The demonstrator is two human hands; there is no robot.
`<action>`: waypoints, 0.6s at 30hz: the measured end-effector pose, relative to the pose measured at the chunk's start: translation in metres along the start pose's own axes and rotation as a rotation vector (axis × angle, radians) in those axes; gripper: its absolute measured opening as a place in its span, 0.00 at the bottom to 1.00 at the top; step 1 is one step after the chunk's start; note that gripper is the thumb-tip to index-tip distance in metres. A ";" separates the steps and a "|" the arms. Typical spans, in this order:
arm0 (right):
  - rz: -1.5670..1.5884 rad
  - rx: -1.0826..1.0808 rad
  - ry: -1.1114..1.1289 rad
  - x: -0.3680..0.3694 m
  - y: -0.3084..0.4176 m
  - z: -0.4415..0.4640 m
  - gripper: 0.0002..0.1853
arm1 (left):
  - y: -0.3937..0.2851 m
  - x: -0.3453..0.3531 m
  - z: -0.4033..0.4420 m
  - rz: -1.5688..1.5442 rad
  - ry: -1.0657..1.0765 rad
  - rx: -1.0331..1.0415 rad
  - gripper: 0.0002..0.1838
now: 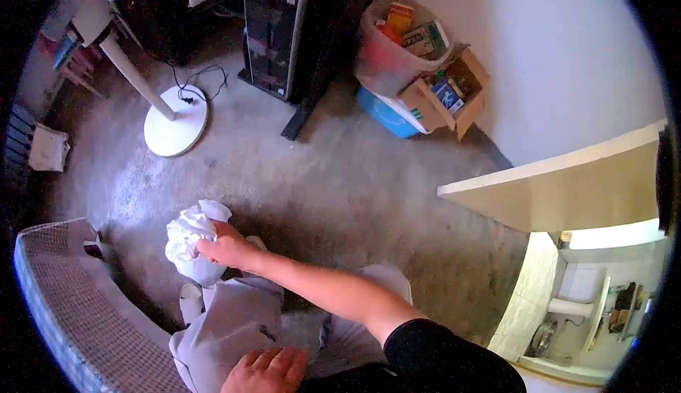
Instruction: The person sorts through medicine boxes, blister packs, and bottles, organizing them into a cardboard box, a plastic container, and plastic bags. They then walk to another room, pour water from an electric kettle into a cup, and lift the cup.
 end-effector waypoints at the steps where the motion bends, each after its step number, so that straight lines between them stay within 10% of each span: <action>1: 0.055 -0.037 0.018 -0.003 0.016 -0.006 0.07 | 0.002 0.002 -0.002 -0.009 0.006 -0.005 0.20; 18: -0.223 -1.046 -0.546 -0.179 0.495 -0.281 0.07 | -0.011 -0.010 0.000 -0.063 -0.049 0.005 0.20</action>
Point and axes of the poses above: each hand's wrist, its own z-axis towards the middle knuckle, its own x-axis out of the palm, y = z × x, the point moved 6 cm from there along z, towards the middle knuckle, and after that the axes turned 14 degrees about x, right-handed, at the moved point
